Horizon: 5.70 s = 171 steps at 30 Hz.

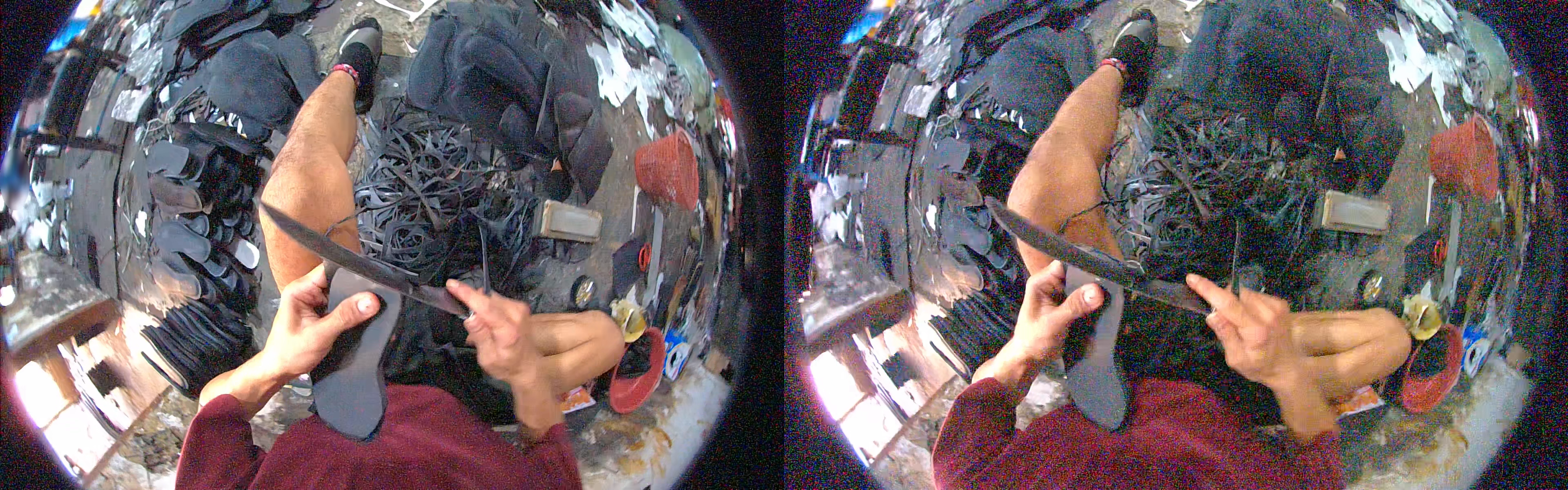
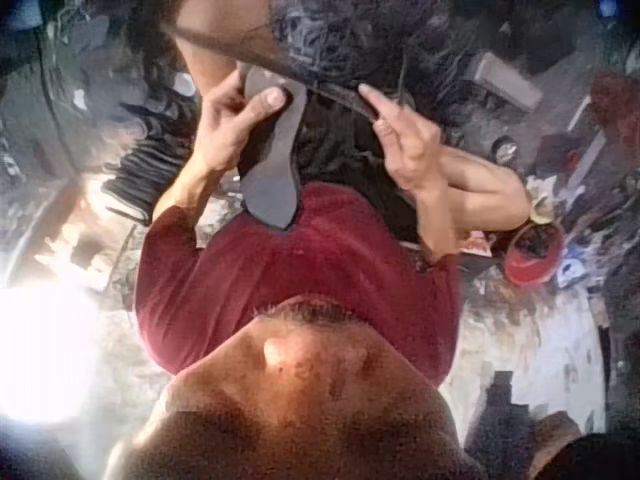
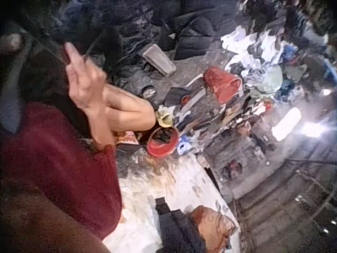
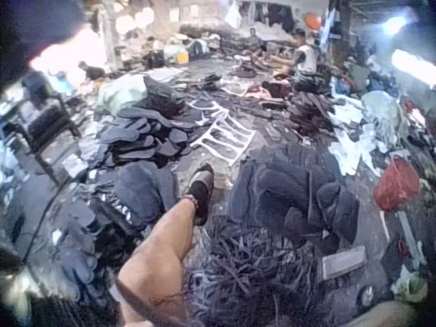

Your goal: The person sits on the floor and uses a curved knife to trim and shape a black rubber sole. They repeatedly cut strips from the edges, flip the sole, and continue trimming until the desired shape is achieved.

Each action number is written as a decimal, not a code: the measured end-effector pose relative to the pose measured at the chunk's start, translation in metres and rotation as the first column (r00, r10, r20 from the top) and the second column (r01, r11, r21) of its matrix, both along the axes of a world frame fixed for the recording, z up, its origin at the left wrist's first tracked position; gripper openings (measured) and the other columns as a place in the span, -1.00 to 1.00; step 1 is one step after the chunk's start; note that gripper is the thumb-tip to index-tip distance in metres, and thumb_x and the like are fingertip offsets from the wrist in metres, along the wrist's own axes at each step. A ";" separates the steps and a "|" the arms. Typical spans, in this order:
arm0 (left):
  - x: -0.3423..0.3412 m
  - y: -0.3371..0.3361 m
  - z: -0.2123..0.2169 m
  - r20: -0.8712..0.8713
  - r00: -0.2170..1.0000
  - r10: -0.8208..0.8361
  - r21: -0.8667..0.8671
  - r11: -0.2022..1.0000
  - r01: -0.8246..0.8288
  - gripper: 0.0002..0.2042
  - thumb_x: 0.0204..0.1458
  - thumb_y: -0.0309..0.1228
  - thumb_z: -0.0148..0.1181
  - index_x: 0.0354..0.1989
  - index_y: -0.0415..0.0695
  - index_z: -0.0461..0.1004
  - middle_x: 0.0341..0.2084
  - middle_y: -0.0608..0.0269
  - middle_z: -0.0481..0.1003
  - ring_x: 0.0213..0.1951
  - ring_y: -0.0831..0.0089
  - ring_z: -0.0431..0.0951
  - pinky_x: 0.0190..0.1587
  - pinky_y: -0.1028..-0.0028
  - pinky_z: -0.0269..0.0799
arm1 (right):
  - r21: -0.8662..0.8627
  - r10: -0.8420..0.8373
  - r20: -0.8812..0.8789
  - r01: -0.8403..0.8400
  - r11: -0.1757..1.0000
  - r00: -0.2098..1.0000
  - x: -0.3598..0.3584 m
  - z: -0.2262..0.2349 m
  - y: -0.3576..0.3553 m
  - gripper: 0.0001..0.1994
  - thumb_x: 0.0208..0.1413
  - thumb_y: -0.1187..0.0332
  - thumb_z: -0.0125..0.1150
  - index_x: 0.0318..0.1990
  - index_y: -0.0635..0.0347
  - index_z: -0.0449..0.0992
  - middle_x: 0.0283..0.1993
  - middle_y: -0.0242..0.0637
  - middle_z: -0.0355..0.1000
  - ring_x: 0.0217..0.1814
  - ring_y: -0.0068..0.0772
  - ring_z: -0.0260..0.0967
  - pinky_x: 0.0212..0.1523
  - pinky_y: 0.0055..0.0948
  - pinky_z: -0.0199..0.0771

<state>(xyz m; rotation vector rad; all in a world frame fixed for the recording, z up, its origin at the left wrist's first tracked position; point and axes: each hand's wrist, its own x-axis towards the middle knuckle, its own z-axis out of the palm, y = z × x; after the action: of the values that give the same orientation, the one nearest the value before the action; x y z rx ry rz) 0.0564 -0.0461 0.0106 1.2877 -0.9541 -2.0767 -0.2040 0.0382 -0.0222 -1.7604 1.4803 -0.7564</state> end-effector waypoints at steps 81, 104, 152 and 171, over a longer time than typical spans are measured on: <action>-0.028 0.024 0.006 -0.007 0.952 0.306 0.043 0.951 -0.305 -0.66 -0.02 -0.36 0.38 -0.09 -0.21 0.49 -0.31 0.23 0.59 -0.36 0.44 0.58 -0.25 0.41 0.55 | 0.005 -0.245 0.098 0.246 0.969 0.965 0.016 -0.030 0.118 -0.62 0.11 0.38 0.20 0.12 0.06 0.56 -0.38 -0.15 0.47 -0.43 -0.04 0.42 -0.38 -0.16 0.43; -0.078 -0.027 0.021 -0.204 0.742 0.638 -0.383 0.646 -0.660 -0.50 0.01 -0.42 0.29 0.17 -0.19 0.35 -0.03 0.21 0.48 -0.01 0.27 0.51 0.12 0.29 0.44 | 0.122 -0.559 0.512 0.589 0.799 0.653 -0.021 -0.021 0.073 -0.53 0.41 0.14 -0.14 0.27 0.33 0.29 -0.40 -0.39 0.34 -0.44 -0.64 0.23 -0.42 -0.62 0.25; -0.054 0.042 -0.047 -0.030 0.936 0.352 -0.020 0.936 -0.352 -0.35 -0.23 -0.29 0.47 0.07 -0.22 0.33 -0.18 0.20 0.50 -0.16 0.26 0.57 -0.09 0.28 0.55 | 0.005 -0.156 0.036 0.156 0.988 0.987 -0.008 -0.006 0.002 -0.61 0.18 0.42 0.18 0.19 0.01 0.53 -0.44 -0.21 0.47 -0.52 -0.11 0.36 -0.43 -0.24 0.41; -0.050 0.031 -0.011 -0.043 0.945 0.323 -0.462 0.833 -0.306 -0.28 0.08 -0.61 0.28 0.41 -0.25 0.07 0.25 -0.07 0.35 0.32 0.18 0.34 0.33 0.26 0.25 | 0.335 -0.592 0.768 0.635 0.697 0.244 0.006 0.010 -0.018 -0.36 0.09 0.48 0.37 0.34 0.27 0.28 -0.46 -0.43 0.49 -0.62 -0.61 0.38 -0.64 -0.58 0.32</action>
<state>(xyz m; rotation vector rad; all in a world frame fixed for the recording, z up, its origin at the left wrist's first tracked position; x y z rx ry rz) 0.0066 -0.0154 -0.0006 1.1349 -1.0880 -1.4603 -0.1980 0.0198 -0.0123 -0.4579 1.3559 -1.7645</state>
